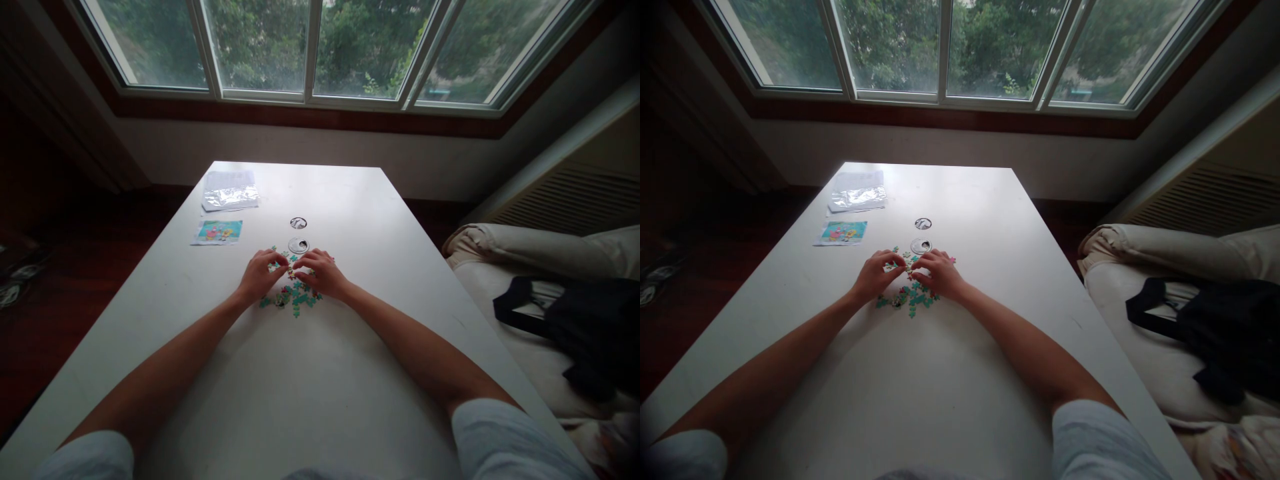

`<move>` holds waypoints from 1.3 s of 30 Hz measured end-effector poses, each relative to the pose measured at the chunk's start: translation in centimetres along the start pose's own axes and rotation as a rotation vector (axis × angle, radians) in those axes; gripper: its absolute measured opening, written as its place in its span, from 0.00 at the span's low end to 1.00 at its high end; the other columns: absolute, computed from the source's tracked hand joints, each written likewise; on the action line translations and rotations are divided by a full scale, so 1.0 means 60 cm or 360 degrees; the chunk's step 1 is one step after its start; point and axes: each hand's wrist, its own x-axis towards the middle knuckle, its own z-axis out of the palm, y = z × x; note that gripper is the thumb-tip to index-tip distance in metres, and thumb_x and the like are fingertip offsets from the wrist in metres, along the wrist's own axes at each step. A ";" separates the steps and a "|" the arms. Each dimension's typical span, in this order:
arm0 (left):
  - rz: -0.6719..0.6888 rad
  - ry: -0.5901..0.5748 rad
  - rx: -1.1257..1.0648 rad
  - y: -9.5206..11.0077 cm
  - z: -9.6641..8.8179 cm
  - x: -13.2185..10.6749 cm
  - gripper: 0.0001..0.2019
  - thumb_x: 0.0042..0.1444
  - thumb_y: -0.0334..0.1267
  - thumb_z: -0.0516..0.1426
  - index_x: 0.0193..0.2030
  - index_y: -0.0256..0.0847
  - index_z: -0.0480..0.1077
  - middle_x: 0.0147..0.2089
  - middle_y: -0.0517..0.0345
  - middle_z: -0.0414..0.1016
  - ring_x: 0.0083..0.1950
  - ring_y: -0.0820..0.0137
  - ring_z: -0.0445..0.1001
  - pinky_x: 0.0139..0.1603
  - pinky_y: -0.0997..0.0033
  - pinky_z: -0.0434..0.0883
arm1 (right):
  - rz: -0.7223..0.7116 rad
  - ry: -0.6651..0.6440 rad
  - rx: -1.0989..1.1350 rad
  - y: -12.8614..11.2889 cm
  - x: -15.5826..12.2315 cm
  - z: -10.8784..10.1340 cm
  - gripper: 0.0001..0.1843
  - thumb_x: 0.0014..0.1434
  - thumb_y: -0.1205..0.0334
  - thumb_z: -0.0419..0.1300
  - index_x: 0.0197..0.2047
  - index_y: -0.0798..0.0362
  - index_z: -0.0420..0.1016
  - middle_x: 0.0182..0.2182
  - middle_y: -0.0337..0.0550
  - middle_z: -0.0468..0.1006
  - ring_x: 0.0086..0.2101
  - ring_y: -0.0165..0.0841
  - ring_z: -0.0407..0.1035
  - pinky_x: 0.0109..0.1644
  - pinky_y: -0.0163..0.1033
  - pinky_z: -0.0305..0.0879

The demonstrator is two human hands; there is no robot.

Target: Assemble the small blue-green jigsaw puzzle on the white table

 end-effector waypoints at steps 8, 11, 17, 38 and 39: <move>-0.0044 -0.0052 -0.0154 0.003 0.013 -0.004 0.06 0.62 0.41 0.60 0.40 0.44 0.76 0.37 0.60 0.80 0.40 0.68 0.76 0.44 0.67 0.70 | 0.0076 0.0181 0.0260 -0.008 0.005 0.005 0.07 0.66 0.56 0.63 0.38 0.48 0.79 0.35 0.41 0.80 0.41 0.36 0.69 0.51 0.43 0.59; 0.0082 -0.0079 0.0199 0.002 0.013 -0.007 0.05 0.62 0.38 0.59 0.39 0.44 0.77 0.40 0.57 0.81 0.45 0.64 0.75 0.50 0.61 0.69 | 0.0183 0.0248 0.0312 -0.001 0.005 0.006 0.06 0.65 0.56 0.63 0.38 0.48 0.79 0.35 0.40 0.80 0.40 0.36 0.69 0.49 0.43 0.60; 0.0368 -0.0252 0.0509 -0.008 0.016 -0.016 0.07 0.63 0.40 0.59 0.43 0.48 0.79 0.48 0.57 0.81 0.52 0.60 0.72 0.55 0.55 0.66 | 0.0387 0.0098 0.0088 0.013 0.004 0.013 0.06 0.63 0.55 0.65 0.36 0.47 0.80 0.39 0.42 0.80 0.44 0.38 0.67 0.51 0.44 0.59; 0.0621 -0.0414 0.0243 -0.009 0.005 -0.008 0.11 0.67 0.36 0.54 0.45 0.48 0.79 0.51 0.56 0.81 0.52 0.64 0.73 0.61 0.58 0.66 | 0.0315 -0.0142 -0.0238 0.011 0.005 0.007 0.08 0.64 0.58 0.61 0.34 0.49 0.78 0.44 0.46 0.75 0.47 0.40 0.62 0.53 0.48 0.57; 0.0628 -0.0415 0.0246 -0.009 0.005 -0.008 0.11 0.66 0.36 0.54 0.45 0.47 0.79 0.51 0.56 0.81 0.52 0.64 0.73 0.61 0.58 0.66 | 0.0314 -0.0147 -0.0243 0.010 0.005 0.007 0.08 0.64 0.58 0.62 0.34 0.49 0.78 0.43 0.46 0.74 0.47 0.40 0.62 0.53 0.48 0.57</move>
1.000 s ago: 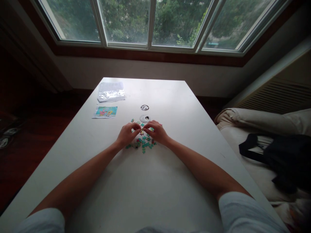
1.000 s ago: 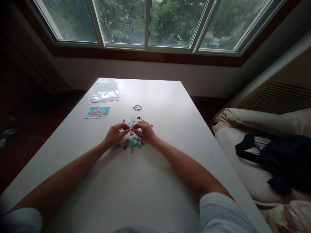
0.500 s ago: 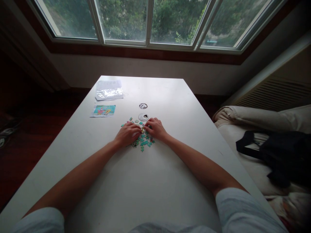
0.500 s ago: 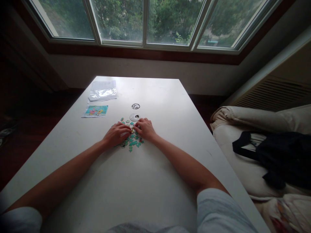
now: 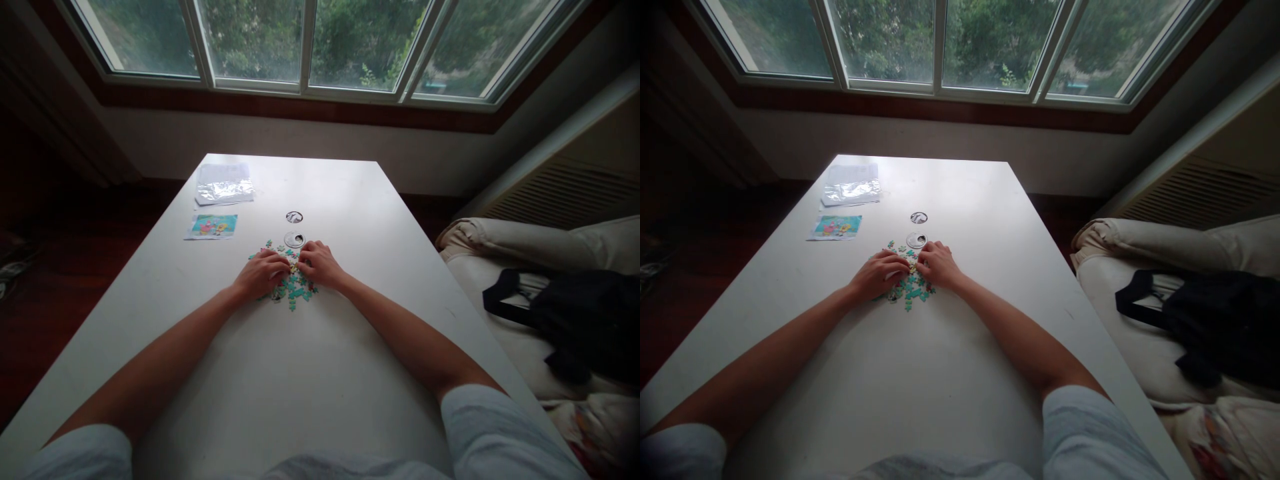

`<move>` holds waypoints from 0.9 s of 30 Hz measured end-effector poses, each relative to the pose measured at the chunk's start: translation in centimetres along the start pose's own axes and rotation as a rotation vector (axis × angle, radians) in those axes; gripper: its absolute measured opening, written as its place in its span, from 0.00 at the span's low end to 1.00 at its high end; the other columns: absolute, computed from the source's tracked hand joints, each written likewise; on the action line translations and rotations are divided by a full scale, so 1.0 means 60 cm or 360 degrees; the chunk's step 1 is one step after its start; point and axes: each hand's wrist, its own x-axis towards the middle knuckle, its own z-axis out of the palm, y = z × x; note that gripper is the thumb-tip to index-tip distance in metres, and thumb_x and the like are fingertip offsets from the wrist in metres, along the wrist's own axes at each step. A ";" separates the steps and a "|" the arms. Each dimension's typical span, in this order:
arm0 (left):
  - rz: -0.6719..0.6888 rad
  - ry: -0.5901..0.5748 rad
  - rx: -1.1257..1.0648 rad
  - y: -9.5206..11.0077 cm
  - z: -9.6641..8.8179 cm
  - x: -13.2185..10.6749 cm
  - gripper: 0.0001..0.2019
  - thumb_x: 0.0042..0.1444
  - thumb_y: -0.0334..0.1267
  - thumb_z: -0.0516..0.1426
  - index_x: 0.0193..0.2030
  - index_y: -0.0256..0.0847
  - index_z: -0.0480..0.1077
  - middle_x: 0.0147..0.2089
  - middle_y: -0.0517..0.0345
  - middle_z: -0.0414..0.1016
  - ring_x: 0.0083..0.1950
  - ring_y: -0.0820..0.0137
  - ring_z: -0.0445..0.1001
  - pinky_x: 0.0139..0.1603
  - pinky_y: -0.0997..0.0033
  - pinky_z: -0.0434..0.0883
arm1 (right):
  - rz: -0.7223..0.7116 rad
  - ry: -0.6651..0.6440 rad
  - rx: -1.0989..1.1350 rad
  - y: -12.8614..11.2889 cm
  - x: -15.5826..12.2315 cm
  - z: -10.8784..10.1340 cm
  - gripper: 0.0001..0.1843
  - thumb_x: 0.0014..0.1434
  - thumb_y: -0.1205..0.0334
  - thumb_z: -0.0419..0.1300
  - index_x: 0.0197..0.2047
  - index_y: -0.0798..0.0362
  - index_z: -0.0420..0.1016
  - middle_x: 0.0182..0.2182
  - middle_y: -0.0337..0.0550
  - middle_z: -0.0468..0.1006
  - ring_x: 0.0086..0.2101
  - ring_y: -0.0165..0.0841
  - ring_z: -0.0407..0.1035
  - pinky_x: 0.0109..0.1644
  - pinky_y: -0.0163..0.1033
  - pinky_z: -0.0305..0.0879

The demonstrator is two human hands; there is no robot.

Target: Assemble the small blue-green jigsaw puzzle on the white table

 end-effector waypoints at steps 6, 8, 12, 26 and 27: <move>0.0009 -0.0003 0.0055 0.000 0.003 -0.001 0.11 0.67 0.36 0.54 0.45 0.46 0.78 0.51 0.56 0.81 0.53 0.63 0.72 0.61 0.58 0.65 | -0.0021 0.0017 -0.0047 0.000 0.000 0.002 0.09 0.63 0.56 0.62 0.34 0.49 0.78 0.43 0.46 0.74 0.48 0.41 0.62 0.53 0.48 0.57; 0.0002 -0.0003 0.0063 0.001 0.003 -0.002 0.11 0.67 0.36 0.54 0.45 0.47 0.78 0.51 0.56 0.81 0.54 0.63 0.72 0.61 0.58 0.65 | -0.0019 -0.0004 -0.0041 0.002 0.002 0.002 0.08 0.63 0.57 0.62 0.34 0.49 0.79 0.43 0.46 0.74 0.48 0.41 0.62 0.53 0.48 0.58; 0.0013 -0.0030 0.0035 0.004 0.001 -0.001 0.11 0.66 0.35 0.54 0.45 0.47 0.78 0.51 0.55 0.81 0.54 0.62 0.71 0.61 0.58 0.65 | -0.0023 -0.0064 -0.0046 0.005 0.007 -0.004 0.06 0.62 0.59 0.62 0.34 0.49 0.78 0.43 0.46 0.73 0.48 0.41 0.62 0.54 0.47 0.58; 0.0041 -0.0014 -0.0001 0.005 0.001 0.000 0.11 0.66 0.34 0.54 0.44 0.47 0.78 0.50 0.55 0.81 0.55 0.63 0.73 0.62 0.57 0.66 | -0.0039 -0.0085 0.0065 0.014 0.011 -0.006 0.09 0.65 0.56 0.60 0.35 0.49 0.78 0.45 0.46 0.74 0.48 0.40 0.63 0.56 0.48 0.59; 0.0045 -0.0016 -0.0019 0.005 0.001 0.001 0.10 0.65 0.34 0.54 0.43 0.46 0.78 0.50 0.55 0.81 0.55 0.63 0.73 0.62 0.58 0.66 | -0.0053 -0.0099 0.0079 0.016 0.012 -0.008 0.09 0.65 0.56 0.61 0.35 0.49 0.79 0.45 0.45 0.74 0.48 0.40 0.63 0.56 0.48 0.59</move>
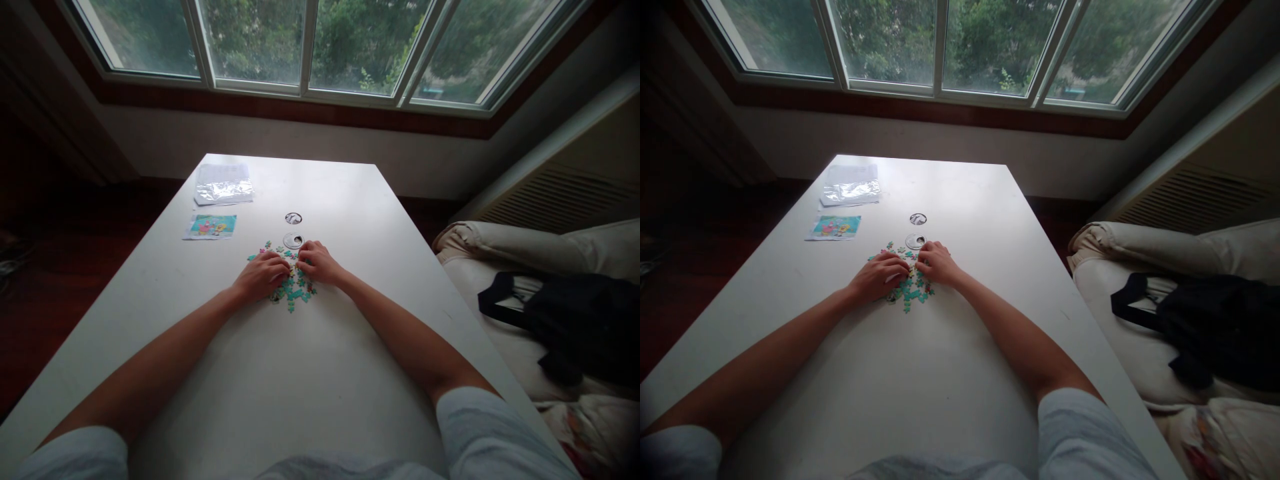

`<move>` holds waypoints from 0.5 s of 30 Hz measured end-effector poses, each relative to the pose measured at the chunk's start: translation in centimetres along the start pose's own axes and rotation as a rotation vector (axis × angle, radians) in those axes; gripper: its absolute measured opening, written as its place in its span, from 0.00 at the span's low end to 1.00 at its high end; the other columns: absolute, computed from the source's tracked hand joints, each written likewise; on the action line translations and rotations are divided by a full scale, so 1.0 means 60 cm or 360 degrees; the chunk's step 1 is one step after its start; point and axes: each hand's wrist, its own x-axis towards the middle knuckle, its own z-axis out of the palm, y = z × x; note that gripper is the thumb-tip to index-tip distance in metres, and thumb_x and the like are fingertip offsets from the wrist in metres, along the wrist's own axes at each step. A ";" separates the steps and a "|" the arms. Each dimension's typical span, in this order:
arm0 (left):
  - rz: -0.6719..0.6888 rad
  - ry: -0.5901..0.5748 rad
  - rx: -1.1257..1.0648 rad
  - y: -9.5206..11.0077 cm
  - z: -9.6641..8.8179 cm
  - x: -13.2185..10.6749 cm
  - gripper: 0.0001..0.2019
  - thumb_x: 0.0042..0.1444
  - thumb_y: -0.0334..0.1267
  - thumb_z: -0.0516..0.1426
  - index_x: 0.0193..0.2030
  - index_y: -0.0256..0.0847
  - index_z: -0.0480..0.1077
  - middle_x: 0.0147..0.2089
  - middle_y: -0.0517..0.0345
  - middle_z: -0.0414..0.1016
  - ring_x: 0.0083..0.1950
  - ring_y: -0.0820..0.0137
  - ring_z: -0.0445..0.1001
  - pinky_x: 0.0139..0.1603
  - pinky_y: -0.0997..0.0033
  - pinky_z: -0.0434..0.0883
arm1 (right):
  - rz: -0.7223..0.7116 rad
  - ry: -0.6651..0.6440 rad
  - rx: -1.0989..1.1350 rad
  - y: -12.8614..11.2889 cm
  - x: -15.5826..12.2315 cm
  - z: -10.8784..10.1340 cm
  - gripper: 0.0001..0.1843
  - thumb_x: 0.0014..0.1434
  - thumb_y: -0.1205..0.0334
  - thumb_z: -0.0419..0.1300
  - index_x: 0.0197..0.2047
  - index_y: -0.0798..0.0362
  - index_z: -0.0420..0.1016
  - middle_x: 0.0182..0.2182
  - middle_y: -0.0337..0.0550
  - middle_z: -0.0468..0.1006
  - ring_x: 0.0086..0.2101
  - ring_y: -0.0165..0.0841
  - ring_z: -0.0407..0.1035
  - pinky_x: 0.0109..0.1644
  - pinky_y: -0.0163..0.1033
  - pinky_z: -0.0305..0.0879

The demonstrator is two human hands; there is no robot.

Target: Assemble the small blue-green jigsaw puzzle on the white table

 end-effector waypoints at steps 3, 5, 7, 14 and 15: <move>-0.0003 0.0003 -0.0040 0.000 0.000 0.000 0.10 0.65 0.34 0.55 0.43 0.46 0.79 0.49 0.54 0.81 0.54 0.64 0.74 0.62 0.58 0.67 | -0.0051 -0.0047 0.0005 0.004 0.000 -0.004 0.08 0.64 0.57 0.61 0.36 0.48 0.80 0.46 0.45 0.74 0.49 0.40 0.63 0.57 0.48 0.59; -0.0016 0.0004 -0.0054 0.000 0.001 0.000 0.10 0.65 0.35 0.55 0.43 0.47 0.79 0.49 0.54 0.81 0.53 0.64 0.75 0.62 0.58 0.67 | -0.0073 -0.0066 -0.0010 0.004 -0.001 -0.004 0.08 0.64 0.56 0.61 0.36 0.48 0.80 0.47 0.45 0.74 0.49 0.40 0.62 0.57 0.48 0.59; -0.0026 0.0005 -0.0061 0.000 0.002 -0.001 0.10 0.66 0.35 0.54 0.43 0.47 0.78 0.49 0.54 0.81 0.53 0.64 0.75 0.62 0.58 0.67 | -0.0077 -0.0050 -0.0038 0.003 -0.002 -0.003 0.09 0.64 0.55 0.61 0.35 0.48 0.80 0.47 0.46 0.73 0.49 0.40 0.62 0.56 0.48 0.59; 0.0007 -0.0007 -0.0003 0.001 0.001 0.001 0.10 0.67 0.35 0.53 0.44 0.46 0.77 0.50 0.55 0.81 0.53 0.64 0.74 0.61 0.59 0.66 | -0.0032 0.0084 -0.0149 -0.009 -0.007 0.004 0.09 0.64 0.55 0.62 0.35 0.49 0.78 0.45 0.47 0.73 0.48 0.41 0.63 0.55 0.49 0.60; 0.0007 -0.0007 0.0003 0.001 0.001 0.001 0.10 0.67 0.35 0.53 0.44 0.46 0.77 0.50 0.55 0.81 0.53 0.64 0.74 0.61 0.59 0.66 | -0.0031 0.0096 -0.0163 -0.010 -0.008 0.005 0.09 0.64 0.55 0.62 0.35 0.49 0.78 0.45 0.48 0.73 0.48 0.42 0.62 0.55 0.49 0.60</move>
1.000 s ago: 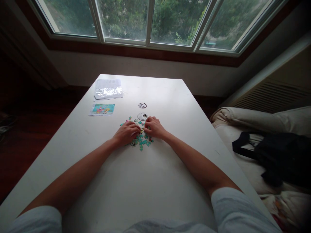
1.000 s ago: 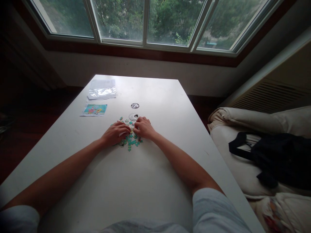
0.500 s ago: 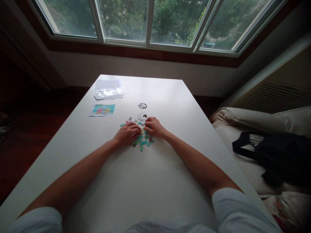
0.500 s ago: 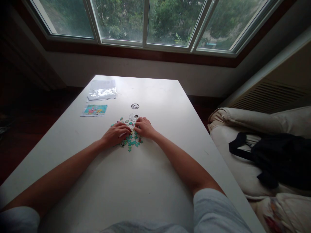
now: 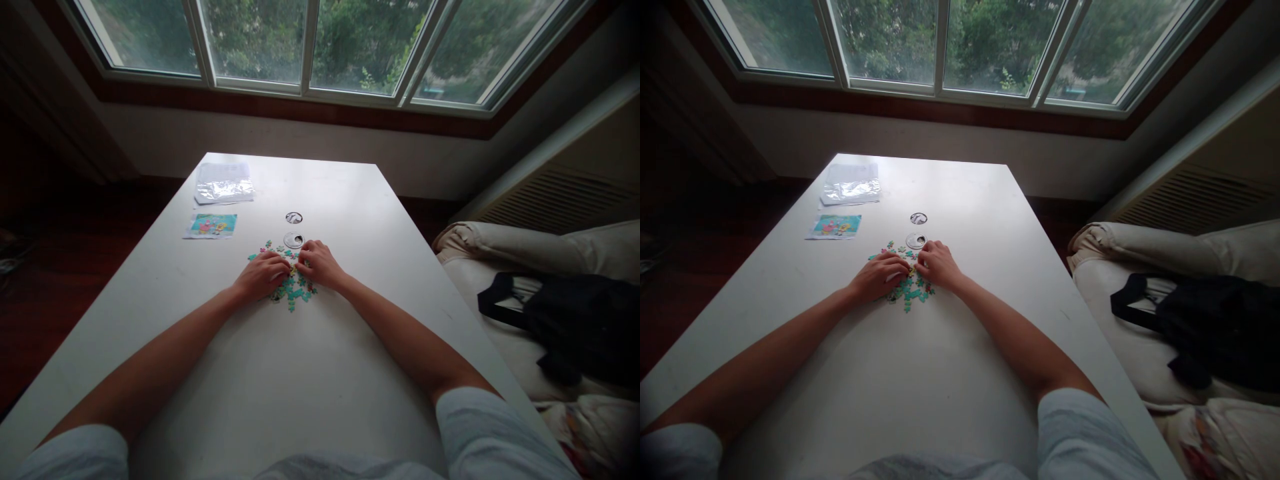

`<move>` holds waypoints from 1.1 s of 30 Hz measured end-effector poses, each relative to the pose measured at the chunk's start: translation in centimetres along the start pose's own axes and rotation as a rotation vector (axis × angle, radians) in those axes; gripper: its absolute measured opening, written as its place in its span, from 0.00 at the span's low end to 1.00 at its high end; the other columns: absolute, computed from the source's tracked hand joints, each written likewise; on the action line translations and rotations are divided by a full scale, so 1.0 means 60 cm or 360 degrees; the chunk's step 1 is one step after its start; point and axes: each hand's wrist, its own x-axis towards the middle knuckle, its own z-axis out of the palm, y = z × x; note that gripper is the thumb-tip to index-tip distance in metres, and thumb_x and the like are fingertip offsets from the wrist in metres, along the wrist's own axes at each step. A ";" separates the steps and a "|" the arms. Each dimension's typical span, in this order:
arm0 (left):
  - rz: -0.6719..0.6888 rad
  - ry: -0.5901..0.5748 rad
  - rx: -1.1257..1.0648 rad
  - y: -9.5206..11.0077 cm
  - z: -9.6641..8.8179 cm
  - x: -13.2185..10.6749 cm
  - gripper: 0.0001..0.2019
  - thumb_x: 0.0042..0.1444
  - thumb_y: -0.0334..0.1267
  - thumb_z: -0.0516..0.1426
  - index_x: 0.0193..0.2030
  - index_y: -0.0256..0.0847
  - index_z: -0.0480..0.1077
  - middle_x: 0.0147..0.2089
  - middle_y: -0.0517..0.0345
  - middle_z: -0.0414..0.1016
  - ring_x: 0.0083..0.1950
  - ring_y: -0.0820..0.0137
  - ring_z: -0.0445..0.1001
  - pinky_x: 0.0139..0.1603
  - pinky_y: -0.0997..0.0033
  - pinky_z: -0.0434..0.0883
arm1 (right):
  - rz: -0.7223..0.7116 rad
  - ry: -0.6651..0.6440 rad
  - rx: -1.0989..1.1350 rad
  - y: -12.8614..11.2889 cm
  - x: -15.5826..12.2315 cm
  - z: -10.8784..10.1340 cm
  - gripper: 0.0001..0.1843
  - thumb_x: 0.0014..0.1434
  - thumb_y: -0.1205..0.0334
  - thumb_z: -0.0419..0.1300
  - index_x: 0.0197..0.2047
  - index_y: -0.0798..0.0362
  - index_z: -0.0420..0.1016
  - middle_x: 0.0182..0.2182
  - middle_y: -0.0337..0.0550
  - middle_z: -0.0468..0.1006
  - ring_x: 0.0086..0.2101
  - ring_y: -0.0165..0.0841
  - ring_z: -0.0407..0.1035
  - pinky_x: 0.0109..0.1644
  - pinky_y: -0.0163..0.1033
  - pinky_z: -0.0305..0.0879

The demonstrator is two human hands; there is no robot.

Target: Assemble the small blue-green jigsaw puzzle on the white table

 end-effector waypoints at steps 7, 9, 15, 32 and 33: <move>-0.0041 -0.0016 0.0007 -0.002 0.002 -0.002 0.11 0.66 0.34 0.53 0.44 0.46 0.77 0.51 0.55 0.81 0.54 0.64 0.74 0.62 0.58 0.67 | -0.0012 0.0050 -0.0058 -0.006 -0.006 0.001 0.08 0.63 0.57 0.63 0.33 0.50 0.77 0.45 0.48 0.74 0.49 0.42 0.63 0.56 0.49 0.58; -0.0039 -0.0014 0.0017 -0.001 0.001 -0.002 0.10 0.66 0.34 0.53 0.44 0.46 0.77 0.51 0.55 0.81 0.54 0.63 0.73 0.62 0.58 0.66 | -0.0016 0.0052 -0.0057 -0.007 -0.007 0.000 0.07 0.63 0.57 0.63 0.34 0.50 0.77 0.45 0.48 0.74 0.49 0.42 0.63 0.57 0.49 0.58; 0.0023 -0.0003 0.0059 0.000 0.000 -0.001 0.10 0.67 0.34 0.53 0.45 0.44 0.77 0.50 0.55 0.81 0.53 0.64 0.74 0.60 0.59 0.67 | -0.0024 0.0056 -0.0053 -0.005 -0.008 -0.003 0.08 0.64 0.55 0.63 0.36 0.50 0.76 0.46 0.47 0.74 0.49 0.41 0.63 0.57 0.48 0.57; -0.0042 0.0000 0.0217 -0.003 0.004 -0.005 0.12 0.68 0.37 0.53 0.52 0.44 0.76 0.51 0.53 0.79 0.51 0.63 0.72 0.58 0.59 0.68 | -0.0106 0.0150 -0.0073 0.004 -0.006 0.012 0.09 0.65 0.53 0.63 0.37 0.50 0.76 0.43 0.47 0.75 0.48 0.41 0.63 0.58 0.49 0.55; -0.0033 -0.0005 0.0233 -0.003 0.005 -0.005 0.13 0.68 0.37 0.53 0.53 0.44 0.76 0.51 0.52 0.79 0.51 0.63 0.71 0.58 0.59 0.68 | -0.0114 0.0157 -0.0073 0.004 -0.006 0.013 0.09 0.65 0.53 0.62 0.38 0.50 0.76 0.43 0.47 0.75 0.48 0.41 0.63 0.58 0.49 0.55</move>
